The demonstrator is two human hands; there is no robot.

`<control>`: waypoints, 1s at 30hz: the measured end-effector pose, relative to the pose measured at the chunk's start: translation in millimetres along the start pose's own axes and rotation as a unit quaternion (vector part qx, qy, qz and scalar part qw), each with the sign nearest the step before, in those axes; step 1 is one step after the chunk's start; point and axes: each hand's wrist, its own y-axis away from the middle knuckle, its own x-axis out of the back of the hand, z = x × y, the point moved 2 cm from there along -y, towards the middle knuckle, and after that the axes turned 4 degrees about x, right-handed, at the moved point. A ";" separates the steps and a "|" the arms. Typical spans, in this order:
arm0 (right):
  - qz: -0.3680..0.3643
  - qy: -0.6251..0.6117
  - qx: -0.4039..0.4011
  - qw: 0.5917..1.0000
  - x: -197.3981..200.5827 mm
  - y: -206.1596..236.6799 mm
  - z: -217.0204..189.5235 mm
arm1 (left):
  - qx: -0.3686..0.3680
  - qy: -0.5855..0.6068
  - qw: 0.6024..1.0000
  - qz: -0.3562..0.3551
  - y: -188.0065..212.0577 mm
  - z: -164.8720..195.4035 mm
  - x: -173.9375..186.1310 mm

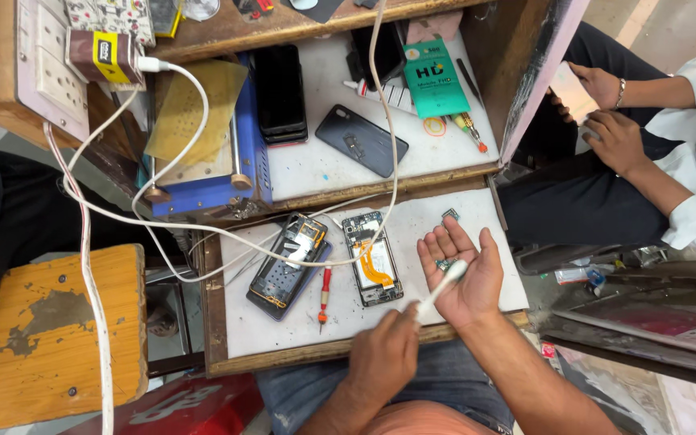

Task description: The person works on a disassembled smartphone at a cluttered workbench. They connect a charging cable to the motherboard, then use a cotton swab to clean a small circuit board. They place the cleaned board back on the phone and continue adjusting internal components.

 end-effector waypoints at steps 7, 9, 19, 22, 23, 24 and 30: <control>-0.053 -0.012 -0.011 0.998 -1.1 -4.0 -1.6 | -0.013 0.059 0.998 0.000 -2.3 2.3 5.0; -0.044 0.007 0.002 0.999 -0.6 -5.1 -2.2 | -0.018 0.055 0.998 0.010 -4.7 1.9 6.2; -0.060 0.018 -0.004 0.998 -2.7 -7.2 -0.4 | 0.006 0.064 0.998 -0.019 -7.8 2.4 5.1; -0.057 0.034 0.008 0.998 -3.4 -6.7 0.6 | 0.030 0.036 0.999 -0.012 -7.9 3.0 3.7; -0.059 0.033 0.002 0.998 -3.7 -6.3 1.5 | 0.046 0.008 0.999 -0.019 -7.9 2.6 4.0; -0.061 0.032 -0.002 0.998 -4.0 -5.8 2.5 | 0.032 0.038 0.998 -0.036 -7.4 3.7 4.8; -0.093 -0.003 -0.018 0.995 -5.2 -0.6 10.4 | 0.019 0.148 0.987 0.051 -20.3 4.3 24.5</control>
